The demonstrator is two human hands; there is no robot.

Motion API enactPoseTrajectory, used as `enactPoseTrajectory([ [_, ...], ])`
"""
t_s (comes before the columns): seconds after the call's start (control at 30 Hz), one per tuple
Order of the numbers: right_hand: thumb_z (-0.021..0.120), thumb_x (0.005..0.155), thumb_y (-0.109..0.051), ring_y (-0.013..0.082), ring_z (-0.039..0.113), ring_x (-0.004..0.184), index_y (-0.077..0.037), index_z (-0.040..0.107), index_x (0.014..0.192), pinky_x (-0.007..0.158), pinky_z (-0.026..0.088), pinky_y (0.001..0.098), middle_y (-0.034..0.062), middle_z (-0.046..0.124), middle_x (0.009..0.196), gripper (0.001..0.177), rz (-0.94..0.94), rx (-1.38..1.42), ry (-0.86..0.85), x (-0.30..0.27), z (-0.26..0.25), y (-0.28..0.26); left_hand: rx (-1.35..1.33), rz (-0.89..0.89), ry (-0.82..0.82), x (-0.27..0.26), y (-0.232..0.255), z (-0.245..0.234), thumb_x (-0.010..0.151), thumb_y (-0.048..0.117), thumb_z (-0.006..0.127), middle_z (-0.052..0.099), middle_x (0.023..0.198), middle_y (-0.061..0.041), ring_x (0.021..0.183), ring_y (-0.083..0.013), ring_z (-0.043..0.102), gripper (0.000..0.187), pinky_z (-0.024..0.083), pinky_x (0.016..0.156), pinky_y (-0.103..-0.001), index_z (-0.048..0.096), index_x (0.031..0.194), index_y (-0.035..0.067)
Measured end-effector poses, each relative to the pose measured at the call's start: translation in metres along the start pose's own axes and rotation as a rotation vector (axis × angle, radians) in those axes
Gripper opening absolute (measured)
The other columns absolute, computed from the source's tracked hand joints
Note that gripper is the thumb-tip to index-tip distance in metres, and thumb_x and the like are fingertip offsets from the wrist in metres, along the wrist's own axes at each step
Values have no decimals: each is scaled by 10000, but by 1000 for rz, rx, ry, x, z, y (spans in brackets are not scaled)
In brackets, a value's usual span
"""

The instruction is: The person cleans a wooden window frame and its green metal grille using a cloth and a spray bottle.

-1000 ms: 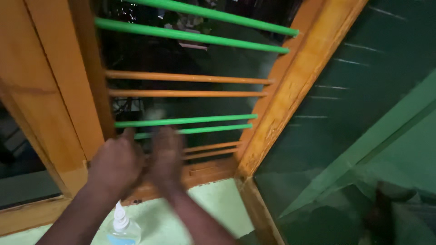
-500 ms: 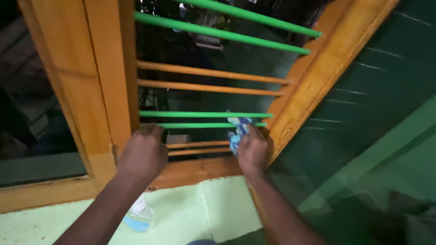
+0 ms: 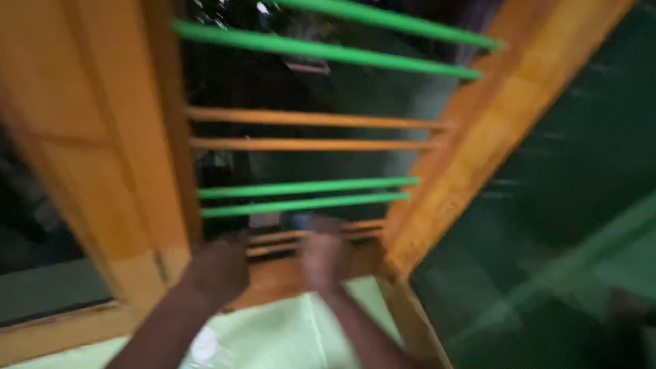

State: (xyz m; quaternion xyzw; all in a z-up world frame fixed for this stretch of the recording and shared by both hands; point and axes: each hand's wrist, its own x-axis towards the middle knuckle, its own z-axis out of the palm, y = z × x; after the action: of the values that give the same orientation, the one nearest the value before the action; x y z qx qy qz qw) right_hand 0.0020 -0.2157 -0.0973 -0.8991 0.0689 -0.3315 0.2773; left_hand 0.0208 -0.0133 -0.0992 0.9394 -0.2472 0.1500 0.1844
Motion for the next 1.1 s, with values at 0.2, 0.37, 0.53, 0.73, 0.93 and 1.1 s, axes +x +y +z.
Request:
enactPoseTrajectory([
  [0.2, 660, 837, 14, 370, 640, 1121, -21, 643, 1153, 968, 538, 466, 173, 679, 1133, 318, -534, 179, -93, -28, 6, -60, -27, -284, -427, 3, 18, -53, 933, 332, 623, 767, 1133, -212, 1031, -340, 781, 479, 633, 923, -432, 560, 1312, 44],
  [0.37, 562, 983, -43, 253, 722, 796, -129, 631, 1312, 693, 653, 415, 146, 675, 1104, 347, -7, -351, -481, 22, -46, 24, -27, -392, -347, 0, 40, -69, 842, 307, 689, 728, 1210, -196, 1154, -385, 697, 465, 569, 1009, -484, 616, 1256, 108],
  [0.53, 484, 1086, -108, 220, 739, 727, -66, 718, 1081, 686, 633, 425, 100, 700, 860, 237, 316, -112, -314, 27, -22, 14, -111, -404, -377, 3, 35, -68, 864, 454, 709, 684, 1248, -255, 1181, -414, 656, 755, 534, 1031, -467, 433, 1462, 85],
  [0.73, 677, 742, -71, 304, 685, 1046, -66, 720, 987, 958, 557, 457, 105, 731, 1051, 249, -535, 127, 27, -27, 27, -64, 75, -16, -319, -5, 1, -37, 872, 331, 541, 694, 1281, -241, 1134, -403, 702, 426, 569, 980, -442, 619, 1225, 106],
  [0.93, 647, 863, -47, 262, 694, 890, -102, 730, 1127, 780, 580, 402, 121, 723, 1021, 282, -372, -156, -303, 30, -39, 32, -14, -119, -224, -5, 24, -47, 879, 376, 500, 665, 1267, -263, 1080, -442, 679, 470, 556, 929, -496, 678, 1217, 102],
  [1.1, 528, 1084, -137, 211, 743, 740, -91, 730, 1144, 721, 598, 358, 126, 772, 887, 216, 46, -438, -403, 52, -77, 49, -242, -355, -255, -1, 41, -82, 854, 502, 534, 724, 1113, -247, 1077, -435, 673, 624, 523, 995, -487, 651, 1278, 60],
])
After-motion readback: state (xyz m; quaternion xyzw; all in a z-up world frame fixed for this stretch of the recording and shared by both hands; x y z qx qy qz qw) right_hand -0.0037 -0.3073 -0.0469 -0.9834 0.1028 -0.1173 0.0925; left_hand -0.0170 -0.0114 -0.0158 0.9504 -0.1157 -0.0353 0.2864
